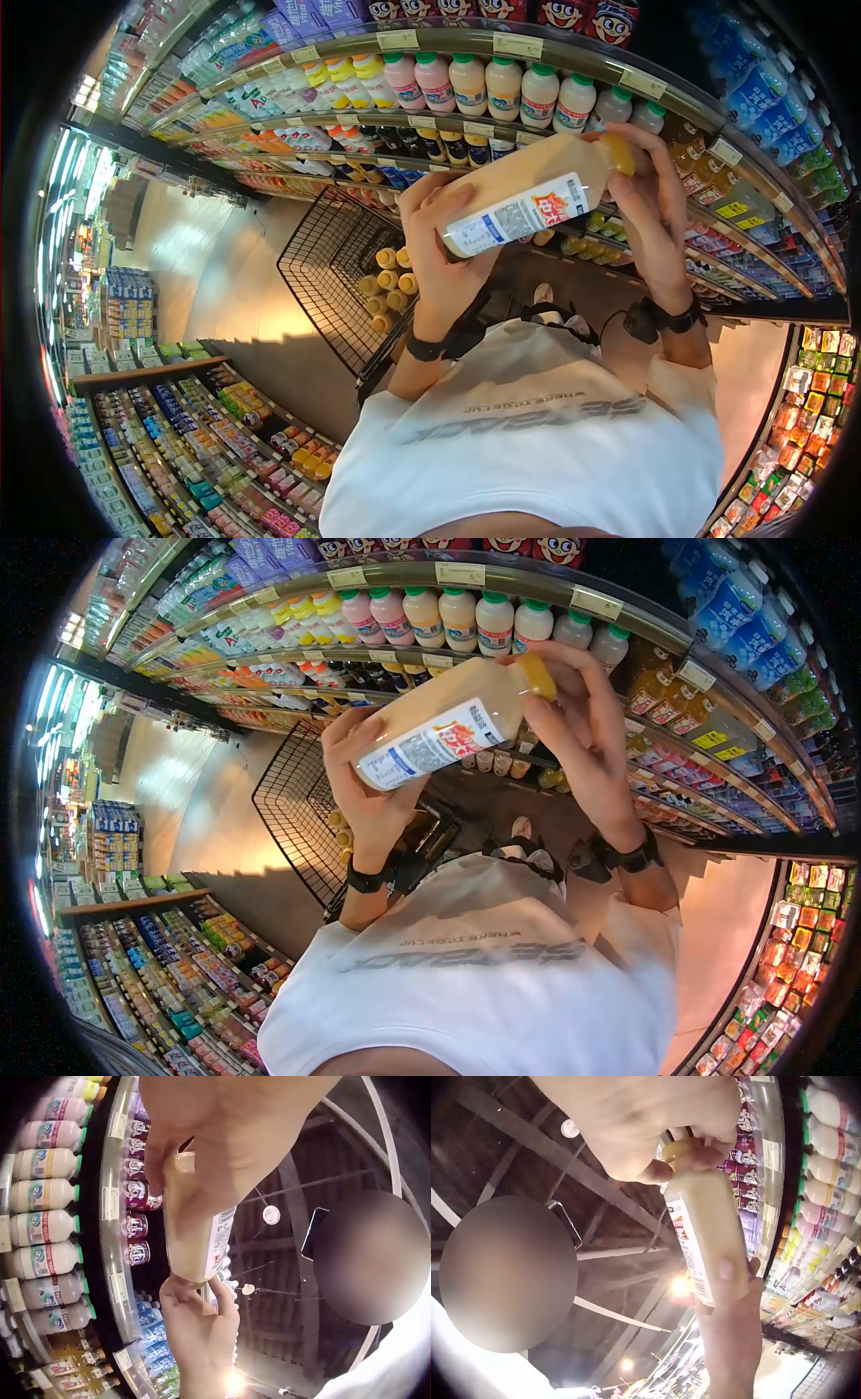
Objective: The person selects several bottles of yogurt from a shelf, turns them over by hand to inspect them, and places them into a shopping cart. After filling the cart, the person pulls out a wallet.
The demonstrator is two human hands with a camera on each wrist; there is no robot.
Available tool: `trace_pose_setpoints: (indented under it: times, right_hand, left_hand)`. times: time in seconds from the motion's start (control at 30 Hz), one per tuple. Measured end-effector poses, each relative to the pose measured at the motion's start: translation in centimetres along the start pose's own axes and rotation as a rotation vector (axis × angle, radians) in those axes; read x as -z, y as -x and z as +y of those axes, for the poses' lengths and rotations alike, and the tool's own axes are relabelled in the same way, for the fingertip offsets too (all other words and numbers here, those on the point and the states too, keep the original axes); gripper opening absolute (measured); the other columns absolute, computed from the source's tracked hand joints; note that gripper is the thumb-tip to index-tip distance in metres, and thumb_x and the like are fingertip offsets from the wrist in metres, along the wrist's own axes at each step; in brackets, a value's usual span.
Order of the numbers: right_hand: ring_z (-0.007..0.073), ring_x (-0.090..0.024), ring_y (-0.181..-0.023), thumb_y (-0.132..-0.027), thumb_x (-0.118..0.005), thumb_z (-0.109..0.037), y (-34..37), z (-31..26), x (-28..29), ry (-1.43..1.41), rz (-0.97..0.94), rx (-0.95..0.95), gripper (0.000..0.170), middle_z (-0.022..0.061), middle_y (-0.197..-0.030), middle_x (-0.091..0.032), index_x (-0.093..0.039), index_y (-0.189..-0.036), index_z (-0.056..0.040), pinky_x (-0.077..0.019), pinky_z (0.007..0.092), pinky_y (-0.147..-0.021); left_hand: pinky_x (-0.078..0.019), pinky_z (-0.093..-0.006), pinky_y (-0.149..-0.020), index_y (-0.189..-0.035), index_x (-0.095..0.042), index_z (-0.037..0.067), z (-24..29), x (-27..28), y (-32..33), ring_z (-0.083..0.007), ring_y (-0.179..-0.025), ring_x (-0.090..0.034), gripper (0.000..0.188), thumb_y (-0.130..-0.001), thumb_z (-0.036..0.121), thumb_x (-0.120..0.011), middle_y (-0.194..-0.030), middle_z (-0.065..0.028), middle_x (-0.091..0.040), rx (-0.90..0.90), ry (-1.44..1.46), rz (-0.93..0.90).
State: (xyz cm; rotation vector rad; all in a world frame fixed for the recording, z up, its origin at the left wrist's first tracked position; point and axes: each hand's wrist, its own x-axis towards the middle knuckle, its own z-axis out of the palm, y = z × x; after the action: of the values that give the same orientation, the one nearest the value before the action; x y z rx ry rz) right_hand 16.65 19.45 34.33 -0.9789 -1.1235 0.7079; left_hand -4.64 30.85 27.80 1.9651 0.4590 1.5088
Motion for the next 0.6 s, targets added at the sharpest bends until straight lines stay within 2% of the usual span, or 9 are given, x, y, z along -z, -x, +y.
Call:
trace_pose_setpoints:
  times: [0.1, 0.3, 0.4, 0.5, 0.6]
  right_hand:
    - [0.0236, -0.056, -0.134, -0.103, -0.059, -0.004, -0.2, -0.3, -0.2, -0.031, -0.037, 0.081, 0.044, 0.0196, -0.142, -0.059, -0.045, -0.144, 0.0026, -0.0422, 0.0390, -0.116]
    - [0.0261, -0.056, -0.135, -0.098, -0.060, -0.001, -0.2, -0.9, -0.3, -0.061, -0.060, 0.199, 0.046, 0.0216, -0.142, -0.058, -0.044, -0.141, 0.0034, -0.0405, 0.0407, -0.116]
    - [0.0261, -0.056, -0.134, -0.096, -0.060, 0.002, -0.1, -1.0, 0.2, -0.018, -0.106, 0.283, 0.051, 0.0226, -0.143, -0.058, -0.043, -0.144, 0.0035, -0.0404, 0.0400, -0.115]
    - [0.0262, -0.056, -0.134, -0.095, -0.065, 0.002, -0.2, -1.0, 1.0, 0.005, -0.099, 0.318, 0.062, 0.0221, -0.146, -0.057, -0.039, -0.151, 0.0036, -0.0396, 0.0404, -0.115]
    - [0.0264, -0.055, -0.136, -0.093, -0.072, 0.000, -1.7, -1.1, 2.4, 0.131, -0.072, 0.317, 0.075, 0.0207, -0.149, -0.056, -0.034, -0.157, 0.0046, -0.0399, 0.0415, -0.115]
  left_hand:
    - [-0.0508, -0.0421, -0.107, -0.133, -0.050, 0.009, 0.2, 0.1, -0.2, -0.0327, -0.128, -0.057, 0.076, -0.071, 0.001, -0.093, -0.142, -0.0217, -0.048, -0.091, -0.097, 0.008]
    - [-0.0531, -0.0438, -0.106, -0.135, -0.044, 0.010, -0.3, -1.0, -0.9, -0.0343, -0.128, -0.059, 0.077, -0.076, 0.011, -0.094, -0.143, -0.0245, -0.048, -0.220, -0.182, 0.078]
    - [-0.0494, -0.0467, -0.105, -0.132, -0.051, 0.009, -0.2, -2.0, -1.1, -0.0398, -0.127, -0.059, 0.071, -0.074, 0.004, -0.092, -0.141, -0.0241, -0.051, -0.214, -0.006, 0.156]
    - [-0.0527, -0.0423, -0.101, -0.133, -0.053, 0.003, -0.1, -1.6, -1.5, -0.0333, -0.119, -0.066, 0.075, -0.072, 0.013, -0.097, -0.129, -0.0231, -0.063, -0.155, -0.022, 0.028]
    - [-0.0567, -0.0372, -0.093, -0.132, -0.057, -0.004, 1.7, -1.2, -1.5, -0.0261, -0.103, -0.073, 0.082, -0.069, 0.027, -0.100, -0.114, -0.0204, -0.073, 0.014, -0.119, -0.163]
